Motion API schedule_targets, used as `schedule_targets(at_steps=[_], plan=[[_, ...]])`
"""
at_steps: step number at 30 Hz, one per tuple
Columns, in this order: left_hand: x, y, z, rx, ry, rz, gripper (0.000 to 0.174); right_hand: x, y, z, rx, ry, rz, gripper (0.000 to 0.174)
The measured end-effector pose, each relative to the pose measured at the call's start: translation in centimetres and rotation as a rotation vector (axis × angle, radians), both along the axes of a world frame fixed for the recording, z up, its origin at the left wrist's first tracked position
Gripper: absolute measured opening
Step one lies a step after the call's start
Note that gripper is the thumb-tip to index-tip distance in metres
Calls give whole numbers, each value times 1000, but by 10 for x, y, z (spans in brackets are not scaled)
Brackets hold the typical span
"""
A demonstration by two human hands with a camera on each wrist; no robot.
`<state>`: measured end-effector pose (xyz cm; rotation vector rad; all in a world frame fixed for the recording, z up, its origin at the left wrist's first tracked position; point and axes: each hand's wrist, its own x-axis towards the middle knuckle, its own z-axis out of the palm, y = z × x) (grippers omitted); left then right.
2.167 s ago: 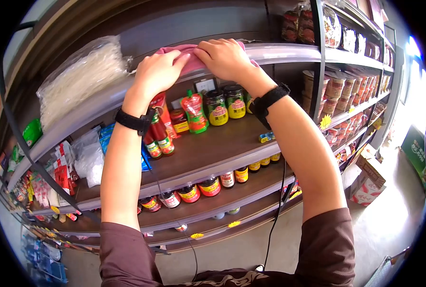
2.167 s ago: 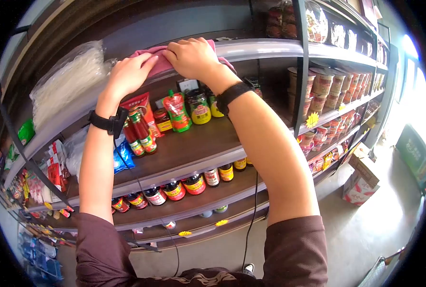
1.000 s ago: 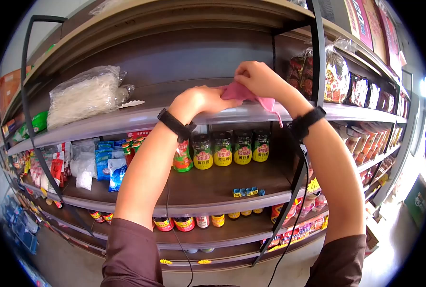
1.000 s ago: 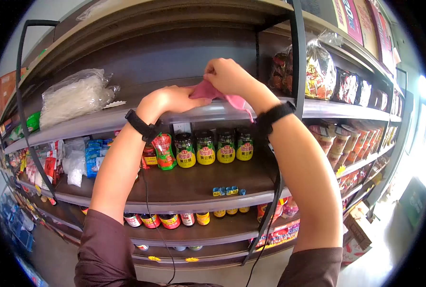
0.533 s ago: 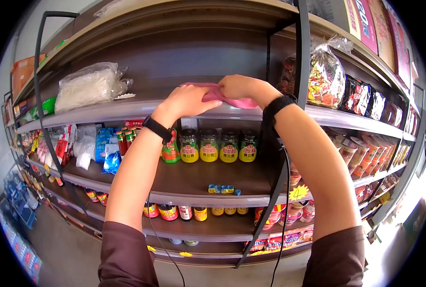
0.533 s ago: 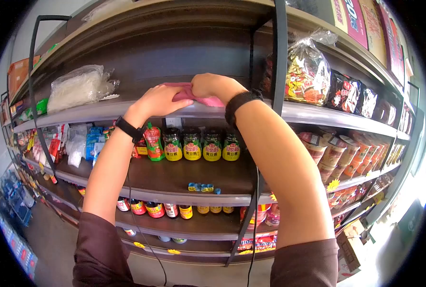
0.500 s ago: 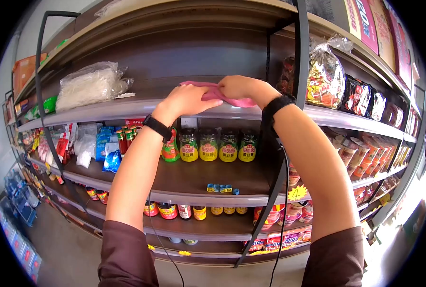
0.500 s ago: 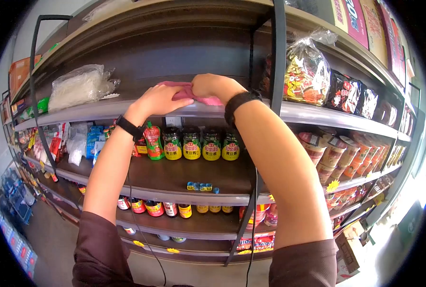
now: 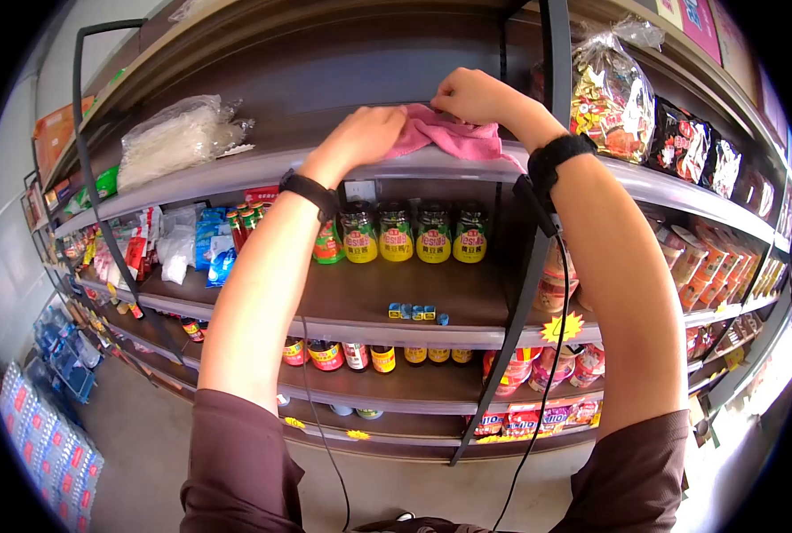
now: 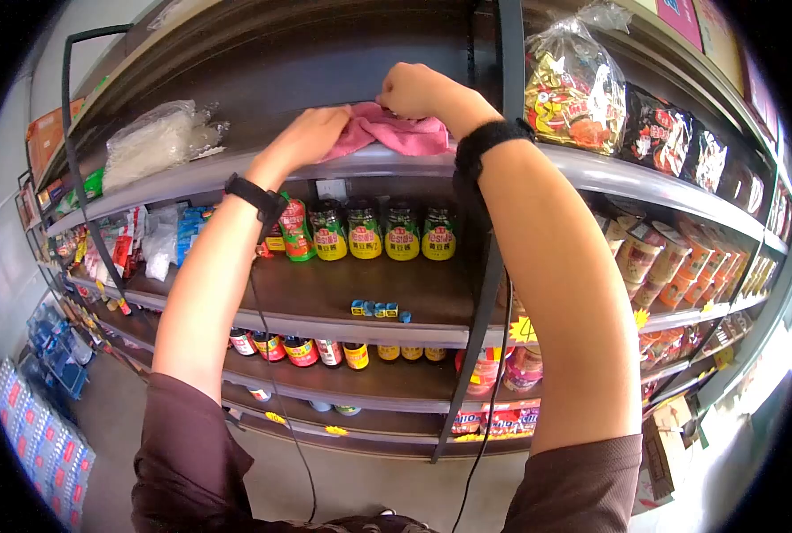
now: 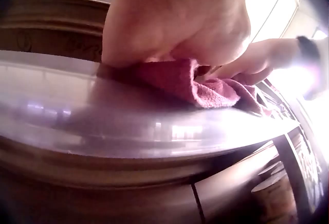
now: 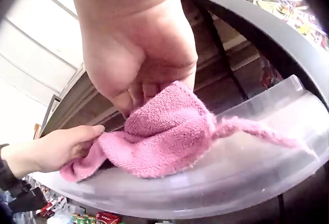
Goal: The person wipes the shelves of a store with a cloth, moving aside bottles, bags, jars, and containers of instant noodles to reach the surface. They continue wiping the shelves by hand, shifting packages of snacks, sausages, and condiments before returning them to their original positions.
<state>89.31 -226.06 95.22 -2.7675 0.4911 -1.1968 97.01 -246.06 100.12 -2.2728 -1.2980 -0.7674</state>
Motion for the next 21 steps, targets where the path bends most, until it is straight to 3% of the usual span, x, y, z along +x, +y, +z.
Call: schedule_targets(at_steps=[2,4,7,9,11,13,17,19,21], plan=[[-4,-1,2,-119,2,26,36,4,4,0,-3,-285,-54,25],[-13,1,9,-293,55,106,40,-12,9,2,-29,-271,-66,26],[-22,20,16,-284,132,123,40,-26,21,-5,-64,-235,-66,30],[-33,28,22,-316,250,194,40,-29,28,-7,-236,-146,-23,30],[-36,35,27,-324,286,236,43,-22,34,0,-240,-228,0,31],[-22,48,26,-332,252,170,45,-28,38,10,-244,-321,22,33],[-8,57,22,-362,198,-47,50,-49,33,27,-325,-100,-44,39],[-13,48,20,-335,276,11,50,-52,37,17,-445,-131,-77,41],[-20,40,18,-303,351,68,51,-48,51,0,-393,-125,-95,43]])
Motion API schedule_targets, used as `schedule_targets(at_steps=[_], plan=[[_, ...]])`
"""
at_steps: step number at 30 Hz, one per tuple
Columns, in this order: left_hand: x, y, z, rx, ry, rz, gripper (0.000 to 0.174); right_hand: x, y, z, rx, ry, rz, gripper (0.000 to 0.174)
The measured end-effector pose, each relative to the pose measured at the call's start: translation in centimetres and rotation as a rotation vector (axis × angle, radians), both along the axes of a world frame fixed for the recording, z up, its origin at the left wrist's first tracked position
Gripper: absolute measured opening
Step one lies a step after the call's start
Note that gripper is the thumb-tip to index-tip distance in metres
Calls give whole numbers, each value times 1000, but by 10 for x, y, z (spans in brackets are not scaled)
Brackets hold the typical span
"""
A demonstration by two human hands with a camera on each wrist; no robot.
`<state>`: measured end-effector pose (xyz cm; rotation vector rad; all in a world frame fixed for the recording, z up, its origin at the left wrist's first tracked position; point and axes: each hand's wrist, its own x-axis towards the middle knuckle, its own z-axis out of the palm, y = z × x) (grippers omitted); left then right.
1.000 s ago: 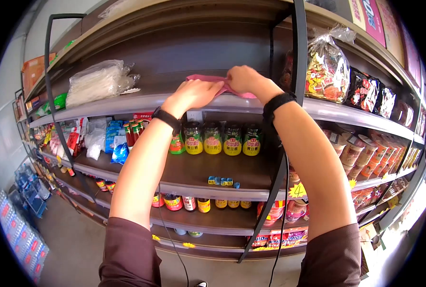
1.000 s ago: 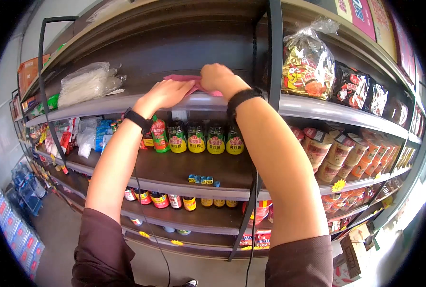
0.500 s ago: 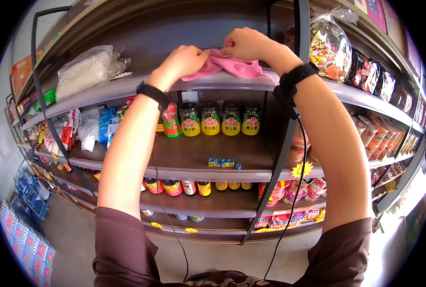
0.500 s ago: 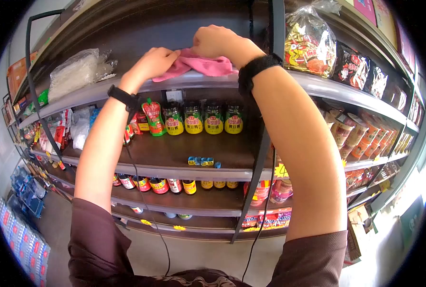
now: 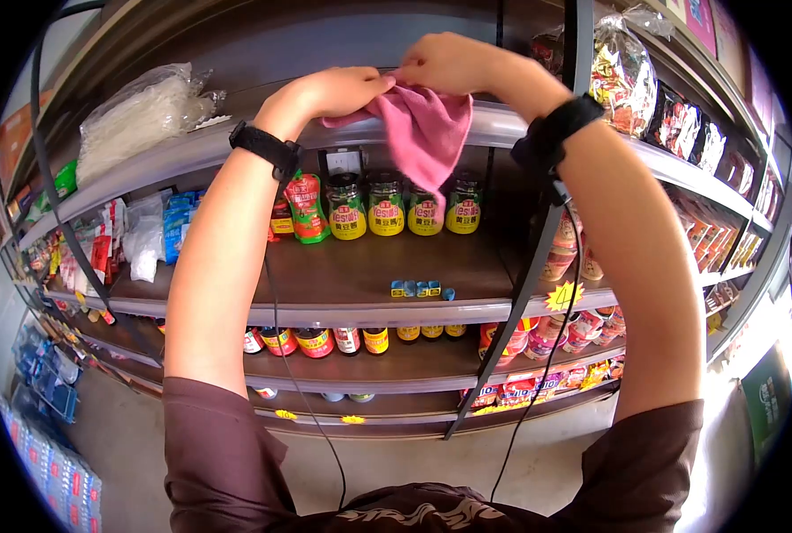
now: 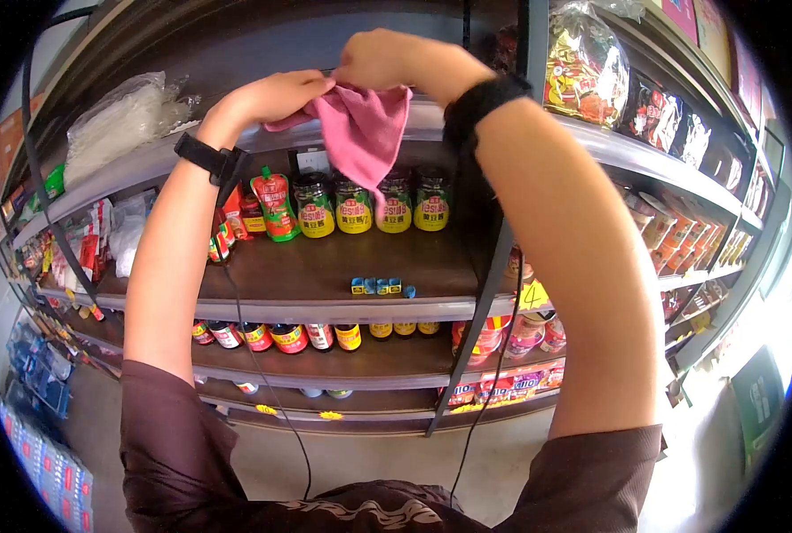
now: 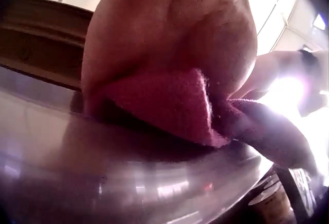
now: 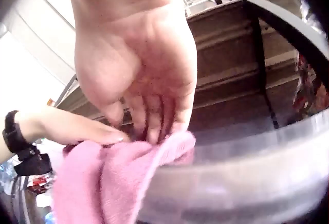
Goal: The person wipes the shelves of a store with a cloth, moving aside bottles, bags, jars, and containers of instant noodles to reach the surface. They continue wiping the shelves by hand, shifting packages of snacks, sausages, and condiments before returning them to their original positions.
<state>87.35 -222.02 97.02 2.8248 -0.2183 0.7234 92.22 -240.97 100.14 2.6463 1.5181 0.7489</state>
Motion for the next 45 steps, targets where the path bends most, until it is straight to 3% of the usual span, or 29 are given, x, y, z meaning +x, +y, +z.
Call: schedule_targets(at_steps=[2,3,7,9,10,12,14,18,21,24,26,28,34,35,36,38,40,42,43,44,45], plan=[[-5,-4,1,152,94,24,44,8,14,-20,85,11,-51,49],[-5,-5,5,78,259,25,45,9,17,-22,-73,-30,-21,57],[5,5,4,69,237,33,45,13,-1,-23,-67,132,-148,64],[7,7,-7,286,-145,-40,42,15,-9,-18,-86,66,-218,61],[7,7,-10,287,-142,-37,42,18,-9,-16,-103,-2,-293,59],[7,2,-17,484,-202,-81,40,27,-5,-19,-162,-111,-251,56],[-9,-12,-13,481,-124,7,39,42,4,-30,46,-36,106,54],[-9,-15,-5,361,64,166,48,20,11,-37,135,236,-68,66],[11,1,-4,265,75,150,52,7,3,-34,155,326,-158,76],[13,-3,-2,67,144,83,54,27,0,-37,131,334,-115,79],[12,-21,-7,114,104,48,59,42,-5,-37,78,359,-63,76],[16,-36,-13,160,-11,57,60,47,-13,-38,-29,217,-1,72],[41,-86,-11,274,17,133,60,57,-76,-37,-6,249,34,55],[40,-98,-13,277,-4,113,60,56,-86,-37,-16,188,8,51],[34,-115,-9,301,51,169,60,55,-91,-38,-25,154,-85,55],[59,-112,-14,314,-4,81,60,37,-105,-41,-2,21,-217,61],[47,-134,-11,307,26,81,56,30,-114,-48,18,-33,-158,62],[42,-146,-15,243,-73,79,66,38,-116,-61,181,-218,-66,54],[40,-151,-15,248,-71,82,66,38,-122,-67,260,-280,-35,39],[38,-153,-17,169,-91,52,56,44,-129,-72,264,-274,-35,39],[36,-155,-18,90,-109,22,47,55,-139,-78,416,-491,185,32]])
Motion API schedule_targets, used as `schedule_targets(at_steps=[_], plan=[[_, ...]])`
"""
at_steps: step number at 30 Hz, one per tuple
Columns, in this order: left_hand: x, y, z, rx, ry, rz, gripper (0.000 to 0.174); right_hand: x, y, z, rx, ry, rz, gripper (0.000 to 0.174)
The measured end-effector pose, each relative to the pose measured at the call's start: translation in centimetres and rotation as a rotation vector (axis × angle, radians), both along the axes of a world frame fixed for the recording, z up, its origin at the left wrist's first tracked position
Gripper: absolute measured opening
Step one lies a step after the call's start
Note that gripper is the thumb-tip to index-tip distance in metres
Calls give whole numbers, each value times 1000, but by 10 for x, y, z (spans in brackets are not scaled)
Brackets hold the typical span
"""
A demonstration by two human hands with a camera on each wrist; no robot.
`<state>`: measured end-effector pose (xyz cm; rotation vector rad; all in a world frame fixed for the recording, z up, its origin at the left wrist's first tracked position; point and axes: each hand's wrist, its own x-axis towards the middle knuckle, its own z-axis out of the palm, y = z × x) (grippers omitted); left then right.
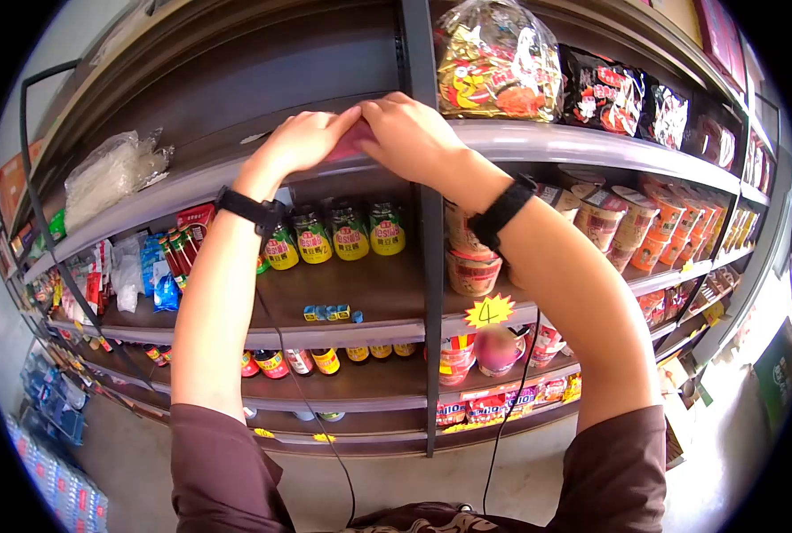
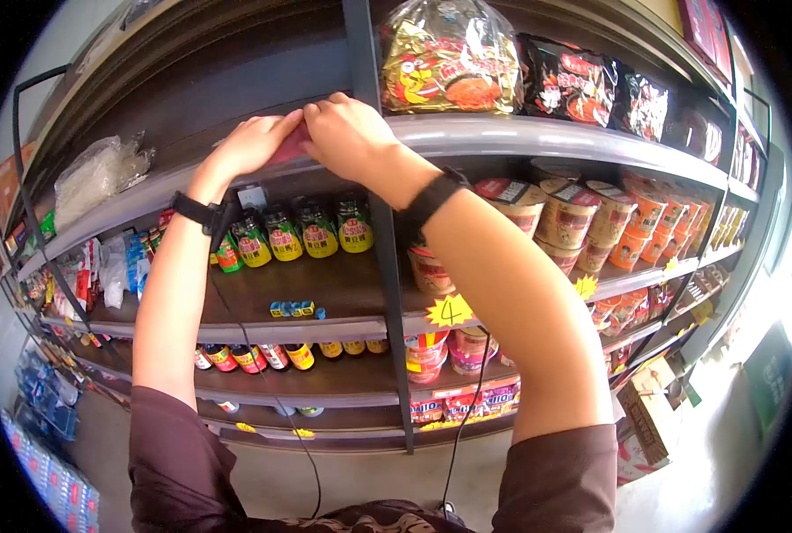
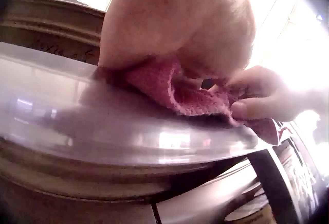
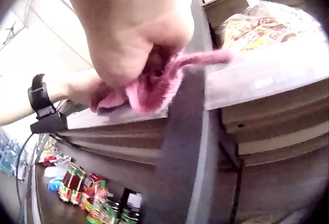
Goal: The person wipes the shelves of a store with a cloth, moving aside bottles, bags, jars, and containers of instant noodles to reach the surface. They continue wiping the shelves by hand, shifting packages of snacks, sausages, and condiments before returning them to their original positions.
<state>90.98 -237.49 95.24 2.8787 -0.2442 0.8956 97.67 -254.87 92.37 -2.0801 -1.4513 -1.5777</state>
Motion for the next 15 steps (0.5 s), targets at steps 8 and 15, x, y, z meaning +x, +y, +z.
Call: schedule_targets(at_steps=[8,15], plan=[[-5,-1,-17,-159,-446,-235,20,10,-94,3,372,-45,269,15],[-16,-83,17,116,-901,-446,25,6,-117,10,282,413,369,55]])
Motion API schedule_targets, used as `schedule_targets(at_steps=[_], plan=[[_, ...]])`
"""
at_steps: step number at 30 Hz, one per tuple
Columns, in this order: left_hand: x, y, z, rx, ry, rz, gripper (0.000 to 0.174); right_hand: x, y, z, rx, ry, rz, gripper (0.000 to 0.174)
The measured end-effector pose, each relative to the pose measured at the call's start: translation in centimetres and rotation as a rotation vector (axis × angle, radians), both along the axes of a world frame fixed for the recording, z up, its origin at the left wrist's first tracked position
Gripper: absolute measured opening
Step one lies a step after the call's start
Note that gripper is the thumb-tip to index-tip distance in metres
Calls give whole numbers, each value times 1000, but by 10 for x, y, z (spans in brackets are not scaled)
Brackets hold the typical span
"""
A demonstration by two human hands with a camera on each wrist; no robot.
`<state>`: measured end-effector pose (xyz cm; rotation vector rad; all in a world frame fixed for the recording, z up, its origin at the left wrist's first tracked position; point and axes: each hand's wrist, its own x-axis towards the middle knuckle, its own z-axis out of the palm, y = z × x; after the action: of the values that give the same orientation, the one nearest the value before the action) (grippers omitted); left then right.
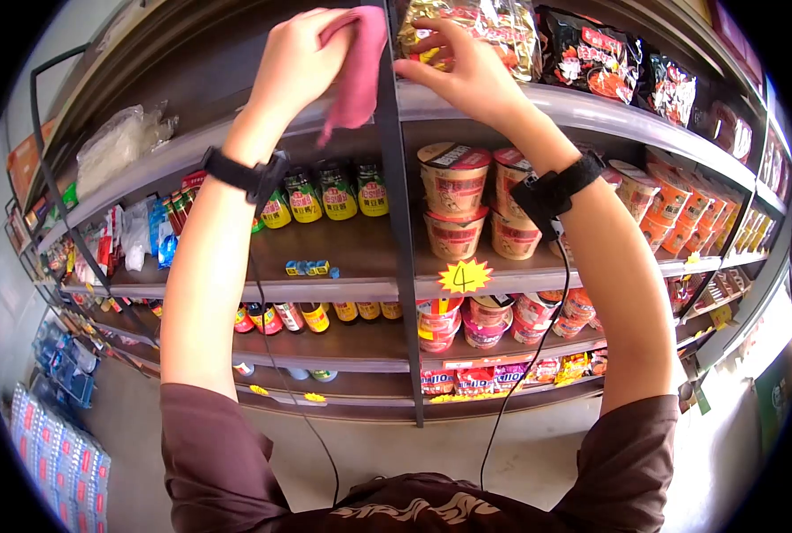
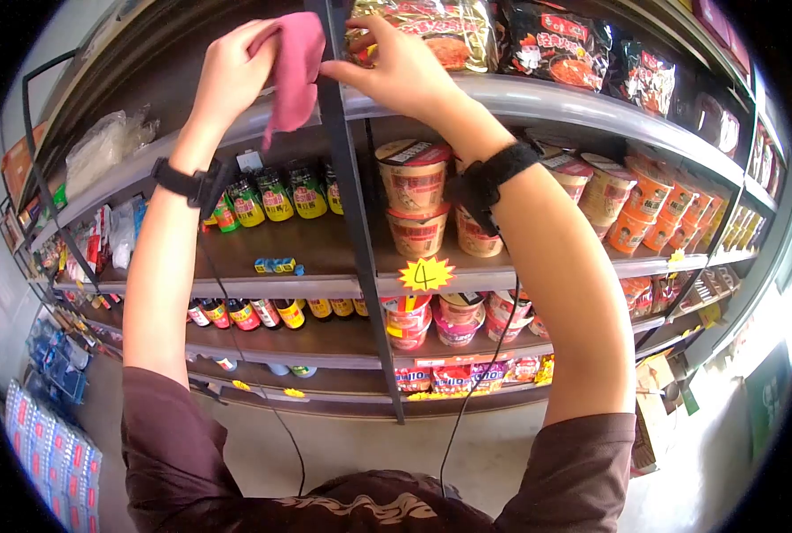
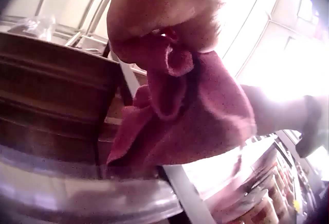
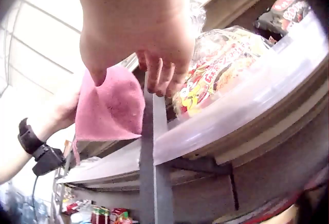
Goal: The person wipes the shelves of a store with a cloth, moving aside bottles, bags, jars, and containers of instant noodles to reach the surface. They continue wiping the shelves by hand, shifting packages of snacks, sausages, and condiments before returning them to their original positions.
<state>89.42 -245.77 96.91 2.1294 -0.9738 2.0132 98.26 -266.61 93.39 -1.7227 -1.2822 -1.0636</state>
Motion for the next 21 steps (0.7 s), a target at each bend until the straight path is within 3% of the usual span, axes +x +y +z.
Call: schedule_targets(at_steps=[2,3,4,6,7,8,10,12,14,15,16,18,20,21], plan=[[9,-22,8,138,6,115,27,12,7,-7,71,144,185,60],[-10,-55,5,17,238,113,29,20,8,-10,126,102,272,46],[-9,-65,7,21,232,111,29,18,1,-6,129,96,270,46],[-4,-81,10,125,39,185,29,13,-16,1,304,188,314,24],[-3,-87,14,135,20,169,31,15,-27,11,269,399,380,26],[1,-93,16,137,24,168,31,25,-38,21,219,295,190,28],[11,-102,22,152,-8,169,32,19,-56,31,294,571,393,24],[21,-111,26,172,21,202,37,12,-68,34,347,576,364,23],[28,-123,30,233,-69,254,40,13,-71,32,641,239,230,23],[34,-126,34,265,-120,249,43,-10,-77,26,671,189,272,27],[37,-129,34,265,-107,243,43,-15,-79,21,664,158,315,36],[45,-132,40,327,-235,276,43,-9,-77,16,602,-100,-47,52],[52,-129,38,317,-217,200,37,-7,-69,3,522,-200,-239,62],[51,-126,36,313,-155,231,33,-4,-65,-2,475,-177,-184,67]])
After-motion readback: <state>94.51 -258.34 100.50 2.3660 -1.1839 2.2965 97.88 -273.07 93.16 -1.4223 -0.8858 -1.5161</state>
